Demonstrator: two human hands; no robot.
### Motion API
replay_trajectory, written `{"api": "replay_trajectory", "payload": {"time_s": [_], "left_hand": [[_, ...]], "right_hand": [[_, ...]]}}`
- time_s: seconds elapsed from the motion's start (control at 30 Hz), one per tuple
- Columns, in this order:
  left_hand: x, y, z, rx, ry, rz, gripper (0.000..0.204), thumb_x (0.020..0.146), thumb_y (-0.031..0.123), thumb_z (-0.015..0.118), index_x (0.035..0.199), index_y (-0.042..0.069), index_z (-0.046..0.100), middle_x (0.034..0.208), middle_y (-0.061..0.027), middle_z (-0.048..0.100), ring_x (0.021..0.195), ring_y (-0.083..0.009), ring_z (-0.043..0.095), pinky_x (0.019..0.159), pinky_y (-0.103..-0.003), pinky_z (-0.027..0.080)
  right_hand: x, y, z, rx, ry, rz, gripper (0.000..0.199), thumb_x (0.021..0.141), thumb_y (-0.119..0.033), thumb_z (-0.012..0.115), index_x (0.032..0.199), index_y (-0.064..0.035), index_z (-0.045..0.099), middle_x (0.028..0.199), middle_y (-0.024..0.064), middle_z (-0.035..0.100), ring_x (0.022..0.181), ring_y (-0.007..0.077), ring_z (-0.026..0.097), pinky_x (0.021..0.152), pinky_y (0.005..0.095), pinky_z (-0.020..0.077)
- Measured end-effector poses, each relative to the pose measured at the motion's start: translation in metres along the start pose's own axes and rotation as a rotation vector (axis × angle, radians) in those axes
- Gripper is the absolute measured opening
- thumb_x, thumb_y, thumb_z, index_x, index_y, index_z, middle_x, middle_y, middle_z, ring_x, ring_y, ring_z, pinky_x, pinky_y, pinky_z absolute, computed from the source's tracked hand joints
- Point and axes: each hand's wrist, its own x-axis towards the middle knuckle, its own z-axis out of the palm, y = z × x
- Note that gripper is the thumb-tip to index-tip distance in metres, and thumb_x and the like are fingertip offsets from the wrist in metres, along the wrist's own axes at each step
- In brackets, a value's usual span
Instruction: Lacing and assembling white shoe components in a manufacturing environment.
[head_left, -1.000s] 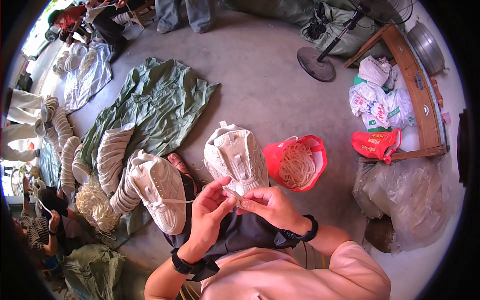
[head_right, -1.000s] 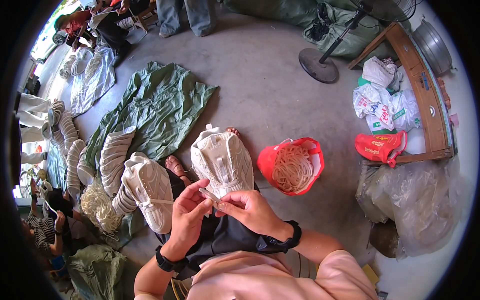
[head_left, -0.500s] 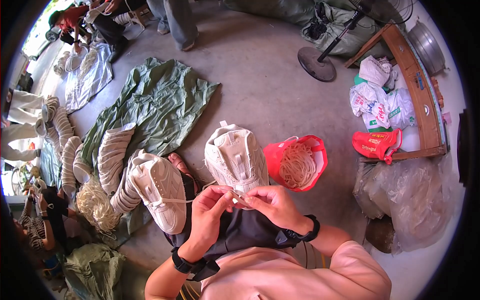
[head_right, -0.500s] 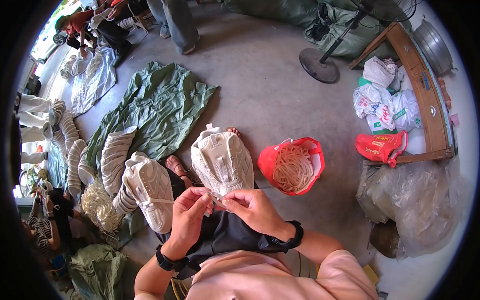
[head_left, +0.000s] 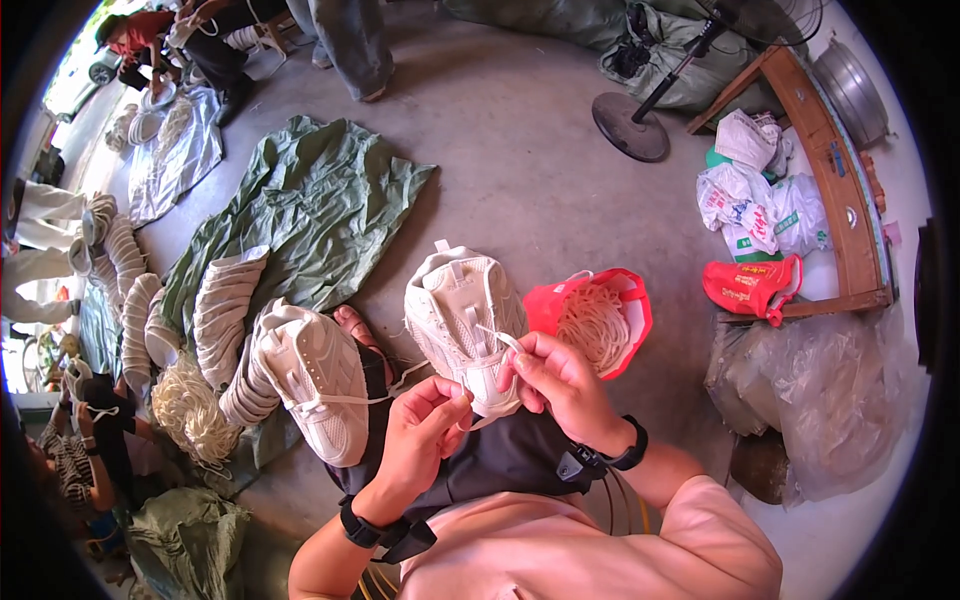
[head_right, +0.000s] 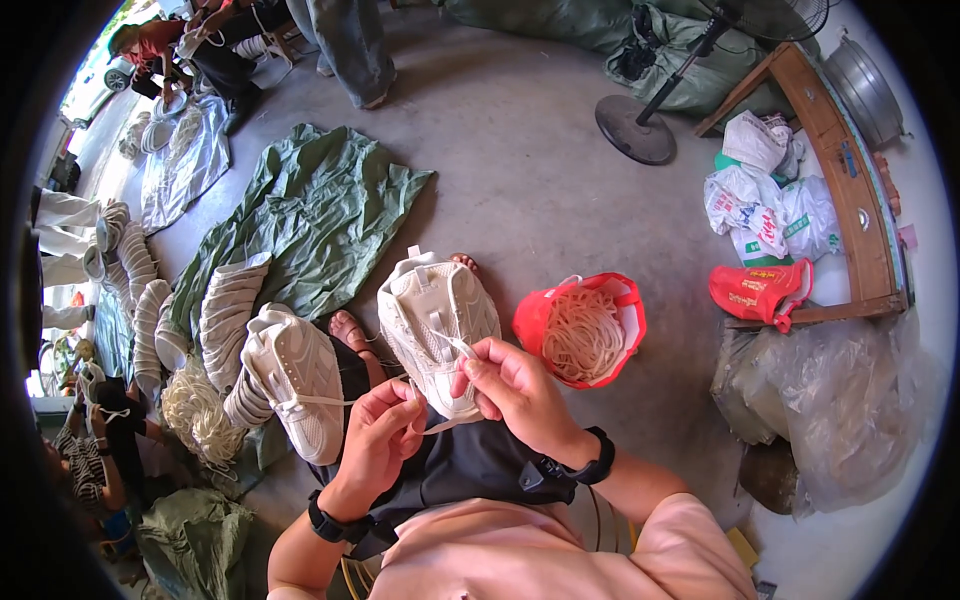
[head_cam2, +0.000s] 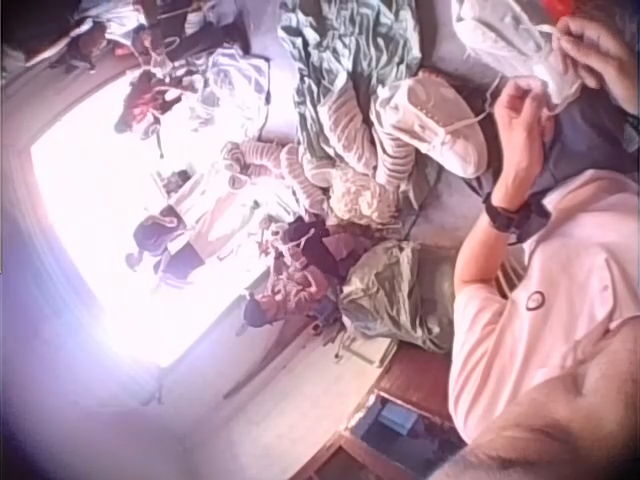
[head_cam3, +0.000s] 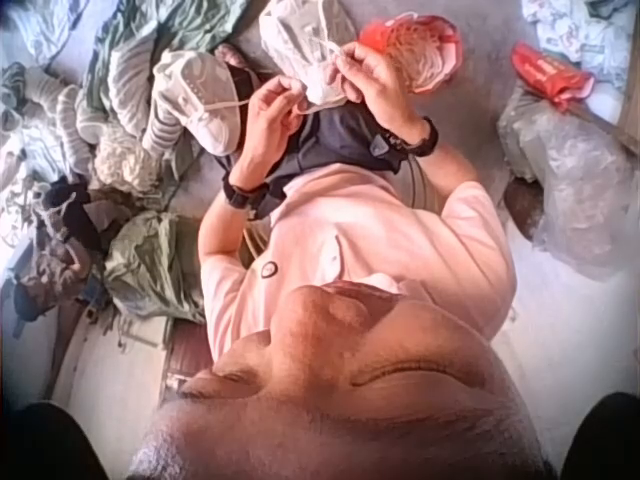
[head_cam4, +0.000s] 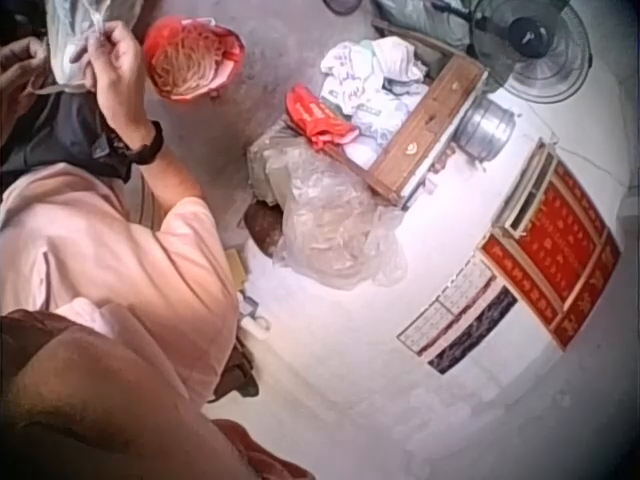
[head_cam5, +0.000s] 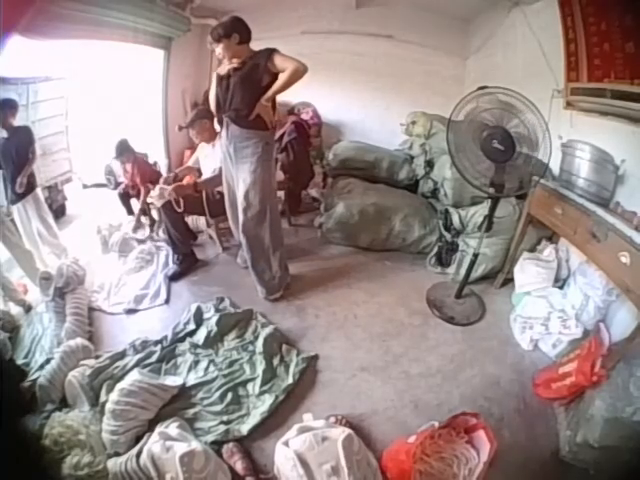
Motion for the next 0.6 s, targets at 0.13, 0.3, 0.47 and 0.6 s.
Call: {"api": "replay_trajectory", "payload": {"time_s": [0.13,0.3,0.47,0.6], "left_hand": [[-0.001,-0.001,0.005,0.066,0.035,-0.042,0.008,0.094,0.012,0.063,0.092,0.005,0.061,0.071,-0.0021,0.058,0.050,-0.0042,0.043,0.043,-0.018,0.029],[0.001,-0.006,0.003,0.046,0.027,-0.071,0.014,0.093,0.016,0.067,0.094,0.003,0.065,0.072,-0.0009,0.060,0.050,-0.0026,0.041,0.044,-0.018,0.027],[0.001,-0.006,0.003,0.014,0.020,-0.068,0.013,0.094,0.015,0.066,0.095,0.002,0.066,0.072,-0.0009,0.060,0.051,-0.0030,0.042,0.045,-0.019,0.029],[0.003,-0.007,0.000,0.006,0.015,-0.079,0.013,0.095,0.015,0.065,0.095,0.002,0.066,0.072,-0.0007,0.060,0.052,-0.0028,0.042,0.045,-0.019,0.029]], "right_hand": [[0.002,-0.004,0.006,0.061,-0.073,0.045,0.014,0.100,-0.014,0.055,0.110,-0.0036,0.055,0.094,0.0015,0.063,0.065,0.0007,0.046,0.058,0.0180,0.0385],[0.005,-0.014,0.010,0.052,-0.135,0.116,0.016,0.094,-0.008,0.062,0.101,-0.0053,0.049,0.106,0.0051,0.061,0.071,0.0034,0.047,0.063,0.0200,0.0414],[0.009,-0.015,0.010,0.053,-0.162,0.100,0.018,0.093,-0.007,0.062,0.106,-0.0037,0.050,0.105,0.0042,0.061,0.079,0.0036,0.052,0.066,0.0203,0.0444],[0.012,-0.018,0.010,0.074,-0.195,0.098,0.020,0.094,-0.005,0.060,0.110,-0.0009,0.050,0.106,0.0056,0.062,0.095,0.0082,0.060,0.079,0.0234,0.0510]]}}
